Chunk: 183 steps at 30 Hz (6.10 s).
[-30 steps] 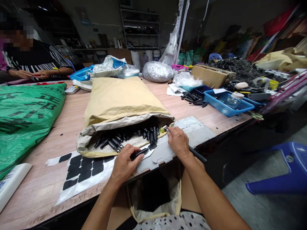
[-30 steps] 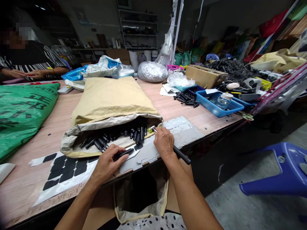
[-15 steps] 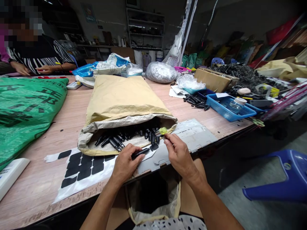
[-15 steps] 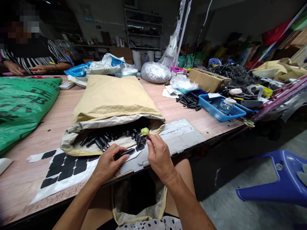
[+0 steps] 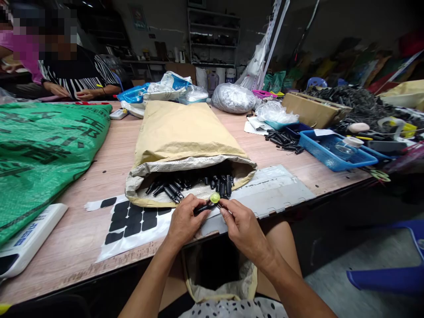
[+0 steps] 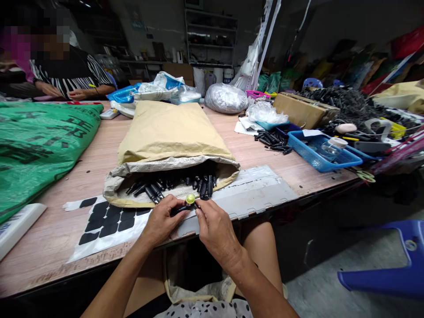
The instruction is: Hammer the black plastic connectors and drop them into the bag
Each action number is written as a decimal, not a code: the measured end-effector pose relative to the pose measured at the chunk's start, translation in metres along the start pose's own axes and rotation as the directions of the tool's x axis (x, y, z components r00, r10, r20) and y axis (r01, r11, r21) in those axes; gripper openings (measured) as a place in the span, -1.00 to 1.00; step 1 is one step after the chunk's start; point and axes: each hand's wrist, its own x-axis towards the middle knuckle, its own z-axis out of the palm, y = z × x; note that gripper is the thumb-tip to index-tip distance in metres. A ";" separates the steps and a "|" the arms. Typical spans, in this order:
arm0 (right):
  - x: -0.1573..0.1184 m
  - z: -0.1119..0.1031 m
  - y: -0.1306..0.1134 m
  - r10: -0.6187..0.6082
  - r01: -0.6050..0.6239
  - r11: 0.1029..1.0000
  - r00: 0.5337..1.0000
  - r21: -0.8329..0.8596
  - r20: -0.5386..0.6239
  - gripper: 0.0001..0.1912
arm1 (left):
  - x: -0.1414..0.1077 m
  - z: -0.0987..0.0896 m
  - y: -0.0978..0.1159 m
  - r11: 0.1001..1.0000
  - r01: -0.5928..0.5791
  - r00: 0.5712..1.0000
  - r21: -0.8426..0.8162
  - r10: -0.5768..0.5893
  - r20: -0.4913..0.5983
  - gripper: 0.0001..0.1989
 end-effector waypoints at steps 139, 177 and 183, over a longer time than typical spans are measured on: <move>0.060 -0.040 0.099 0.074 -0.234 0.808 0.951 -0.540 -0.301 -0.70 | -0.001 -0.001 0.005 0.999 -0.034 0.999 0.029 0.034 0.011 -0.81; 0.055 -0.031 0.103 0.056 -0.224 0.748 0.959 -0.625 -0.276 -0.71 | -0.012 0.057 0.093 0.998 -0.004 1.000 0.058 0.003 0.027 -0.83; 0.056 -0.032 0.103 0.057 -0.222 0.751 0.960 -0.622 -0.274 -0.71 | 0.059 0.067 0.082 0.902 0.170 0.982 0.396 -0.124 -0.141 -0.73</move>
